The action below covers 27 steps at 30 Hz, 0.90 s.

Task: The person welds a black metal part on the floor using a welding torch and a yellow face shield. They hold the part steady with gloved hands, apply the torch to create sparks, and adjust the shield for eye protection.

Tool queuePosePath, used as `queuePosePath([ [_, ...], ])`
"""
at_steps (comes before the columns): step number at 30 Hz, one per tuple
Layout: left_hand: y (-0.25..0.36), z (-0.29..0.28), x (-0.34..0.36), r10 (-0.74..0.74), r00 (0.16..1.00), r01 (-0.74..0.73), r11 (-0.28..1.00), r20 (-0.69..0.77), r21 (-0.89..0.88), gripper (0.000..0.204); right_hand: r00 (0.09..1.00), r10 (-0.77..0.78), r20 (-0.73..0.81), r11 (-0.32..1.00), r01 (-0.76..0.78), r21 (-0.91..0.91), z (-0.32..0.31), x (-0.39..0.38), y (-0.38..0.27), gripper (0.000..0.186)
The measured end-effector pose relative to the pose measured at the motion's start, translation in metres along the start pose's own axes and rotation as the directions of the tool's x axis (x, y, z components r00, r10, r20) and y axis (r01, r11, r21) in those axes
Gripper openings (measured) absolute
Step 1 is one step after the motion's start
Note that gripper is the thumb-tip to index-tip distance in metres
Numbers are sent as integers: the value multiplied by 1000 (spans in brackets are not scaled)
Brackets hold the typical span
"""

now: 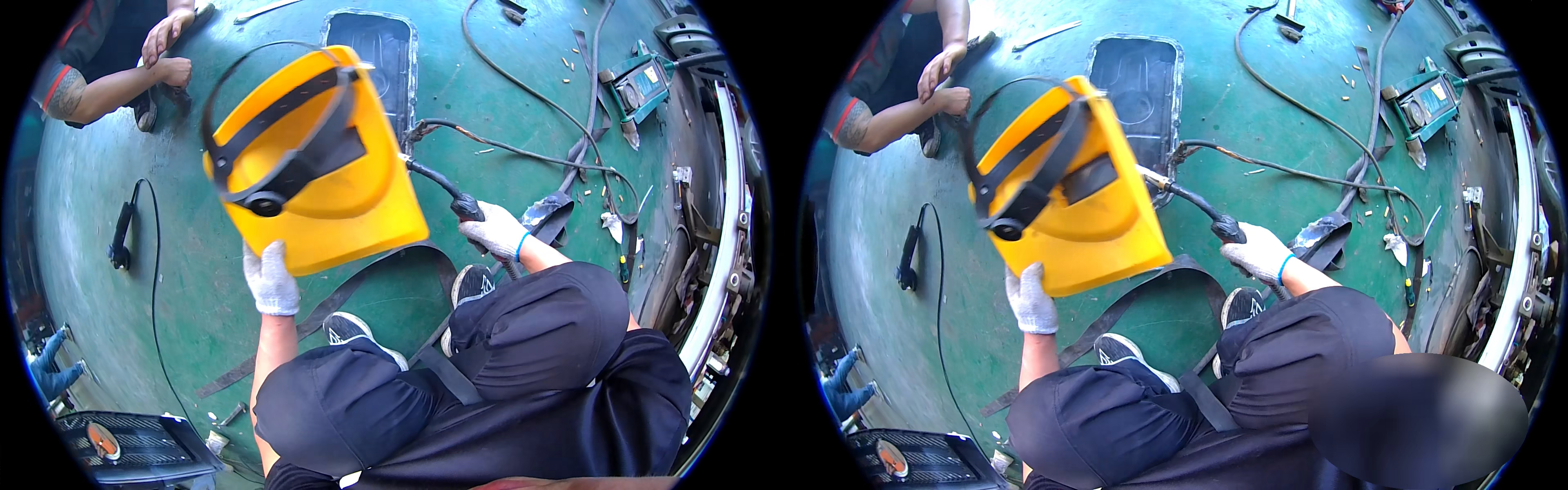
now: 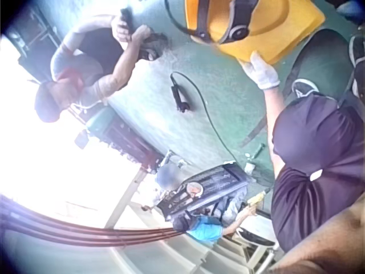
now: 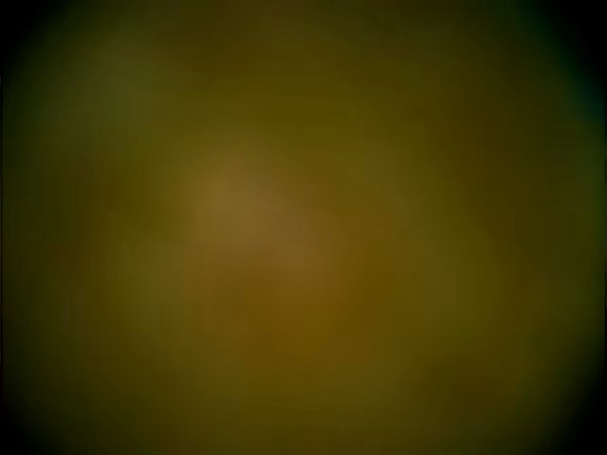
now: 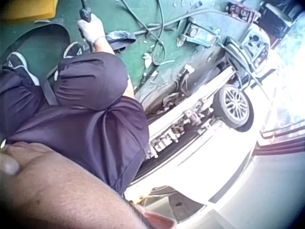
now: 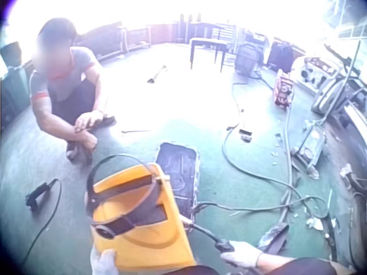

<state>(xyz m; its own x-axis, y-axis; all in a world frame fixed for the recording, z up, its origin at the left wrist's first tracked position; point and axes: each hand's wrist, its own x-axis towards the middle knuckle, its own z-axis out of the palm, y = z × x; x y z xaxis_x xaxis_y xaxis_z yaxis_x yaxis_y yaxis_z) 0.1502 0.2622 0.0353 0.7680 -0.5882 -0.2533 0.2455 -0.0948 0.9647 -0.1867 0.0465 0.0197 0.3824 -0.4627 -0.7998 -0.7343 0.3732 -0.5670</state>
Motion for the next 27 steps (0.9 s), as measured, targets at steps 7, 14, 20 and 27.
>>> queuePosePath([
  [7,-8,15,-3,-53,988,52,999,143,7,53,1000,23,3,1000,-23,17,2,-2,-7,23],
  [14,-4,18,-2,-25,989,21,999,146,26,52,1000,21,-13,1000,-21,19,2,0,0,24],
  [20,1,5,5,-12,1000,12,1000,15,-8,51,1000,5,27,999,-7,48,1,-2,-6,23],
  [27,12,-18,15,1,976,-34,989,-217,-147,55,1000,-16,-1,1000,16,-21,-1,-3,-7,24],
])
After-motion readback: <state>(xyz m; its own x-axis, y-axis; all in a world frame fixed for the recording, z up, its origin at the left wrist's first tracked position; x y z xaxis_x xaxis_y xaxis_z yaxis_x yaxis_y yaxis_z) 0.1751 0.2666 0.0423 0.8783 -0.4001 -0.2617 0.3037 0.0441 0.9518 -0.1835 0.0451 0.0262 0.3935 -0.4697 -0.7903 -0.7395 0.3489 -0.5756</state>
